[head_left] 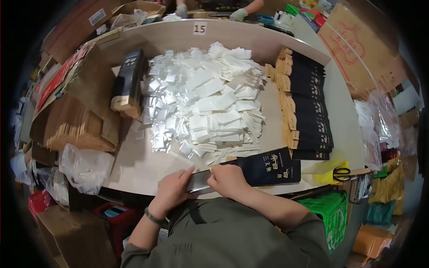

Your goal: Manually inserting small white rectangular products into cardboard packaging sleeves and stacking them.

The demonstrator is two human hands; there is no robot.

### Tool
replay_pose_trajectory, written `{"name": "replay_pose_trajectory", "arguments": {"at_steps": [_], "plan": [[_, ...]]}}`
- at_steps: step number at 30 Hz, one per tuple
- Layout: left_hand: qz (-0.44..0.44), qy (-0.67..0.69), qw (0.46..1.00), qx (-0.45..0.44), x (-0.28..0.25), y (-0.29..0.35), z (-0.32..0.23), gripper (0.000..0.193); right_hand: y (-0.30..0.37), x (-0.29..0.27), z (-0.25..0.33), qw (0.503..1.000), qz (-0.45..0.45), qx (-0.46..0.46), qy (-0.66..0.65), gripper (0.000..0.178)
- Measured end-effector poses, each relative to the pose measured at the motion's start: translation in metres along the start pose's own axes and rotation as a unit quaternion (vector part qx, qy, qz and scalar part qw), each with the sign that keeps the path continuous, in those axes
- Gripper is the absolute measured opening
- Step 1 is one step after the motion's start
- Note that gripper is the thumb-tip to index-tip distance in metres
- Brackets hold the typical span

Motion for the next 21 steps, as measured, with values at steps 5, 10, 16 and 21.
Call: {"name": "replay_pose_trajectory", "arguments": {"at_steps": [5, 10, 16, 21], "plan": [[-0.199, -0.016, 0.978, -0.056, -0.035, -0.023, 0.036, 0.065, -0.037, -0.061, -0.060, 0.983, -0.152, 0.104, -0.014, 0.018], [-0.262, -0.020, 0.930, -0.258, -0.044, -0.050, 0.107, 0.049, -0.050, -0.072, -0.140, 0.978, -0.150, 0.121, 0.081, 0.023], [-0.289, 0.081, 0.909, -0.289, -0.030, -0.037, 0.132, 0.036, -0.035, -0.088, -0.133, 0.980, -0.131, 0.117, 0.089, 0.025], [-0.440, 0.159, 0.847, -0.253, -0.042, -0.024, 0.126, 0.022, -0.035, -0.108, -0.114, 0.980, -0.108, -0.001, 0.168, 0.019]]}}
Point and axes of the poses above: each hand's wrist, its own y-axis away from the middle knuckle, its own x-axis out of the palm, z = x × y, the point moved 4 cm from there along -y, towards the middle knuckle, and after that the axes turned 4 degrees about -z, right-handed, at the moved point
